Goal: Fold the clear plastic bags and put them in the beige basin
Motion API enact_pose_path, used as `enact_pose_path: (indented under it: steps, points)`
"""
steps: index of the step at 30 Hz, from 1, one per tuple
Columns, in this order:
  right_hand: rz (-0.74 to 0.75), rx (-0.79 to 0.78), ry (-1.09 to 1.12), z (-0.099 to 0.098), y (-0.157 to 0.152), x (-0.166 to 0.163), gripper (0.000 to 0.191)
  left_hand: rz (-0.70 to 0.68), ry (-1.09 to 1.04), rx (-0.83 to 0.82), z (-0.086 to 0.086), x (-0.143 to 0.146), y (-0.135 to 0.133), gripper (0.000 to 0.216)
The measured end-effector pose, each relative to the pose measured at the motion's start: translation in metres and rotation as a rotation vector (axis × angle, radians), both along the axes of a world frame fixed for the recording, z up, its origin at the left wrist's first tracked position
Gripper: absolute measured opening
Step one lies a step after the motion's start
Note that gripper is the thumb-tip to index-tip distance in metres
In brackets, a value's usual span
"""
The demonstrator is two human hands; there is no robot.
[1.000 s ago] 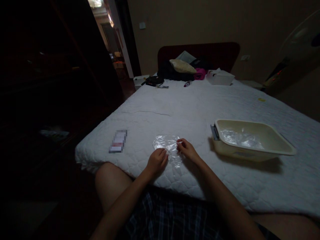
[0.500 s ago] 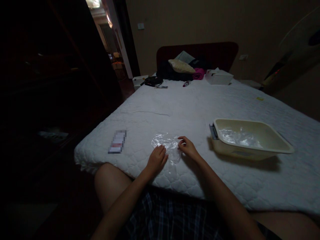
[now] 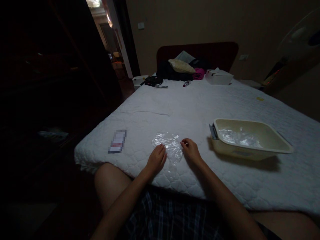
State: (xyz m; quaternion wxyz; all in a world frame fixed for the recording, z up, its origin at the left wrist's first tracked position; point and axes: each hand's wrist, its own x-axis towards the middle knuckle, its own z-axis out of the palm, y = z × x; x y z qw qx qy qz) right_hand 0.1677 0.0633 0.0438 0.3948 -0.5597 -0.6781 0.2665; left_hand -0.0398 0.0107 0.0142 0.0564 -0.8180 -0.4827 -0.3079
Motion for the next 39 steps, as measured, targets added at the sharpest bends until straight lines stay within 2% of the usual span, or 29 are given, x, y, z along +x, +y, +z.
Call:
enact_pose_path:
  steps: [2,7,13,19,26,33,39]
  points:
    - [0.023,0.003,-0.006,0.005,-0.006,0.003,0.030,-0.007,-0.006,0.008,0.000,-0.001,0.000,0.032]
    - [0.207,-0.016,-0.083,0.005,-0.027,0.010,0.028,-0.003,0.028,0.010,-0.001,-0.001,0.000,0.032]
    - [0.082,0.063,-0.079,0.000,-0.038,0.012,0.027,0.009,0.034,-0.019,-0.003,-0.001,0.001,0.032]
    - [0.216,0.075,-0.135,-0.001,-0.042,0.007,0.025,-0.004,0.030,-0.018,-0.002,-0.001,0.001,0.026]
    - [0.254,0.111,-0.231,-0.012,-0.046,0.006,0.021,0.010,0.033,-0.008,-0.004,-0.001,0.001,0.024]
    - [0.222,0.141,-0.102,-0.006,-0.056,0.009,0.017,0.015,0.039,-0.014,-0.003,0.000,0.001,0.023]
    - [0.170,0.141,-0.022,-0.009,-0.062,0.011,0.011,0.018,0.050,-0.006,-0.006,-0.001,0.002,0.023]
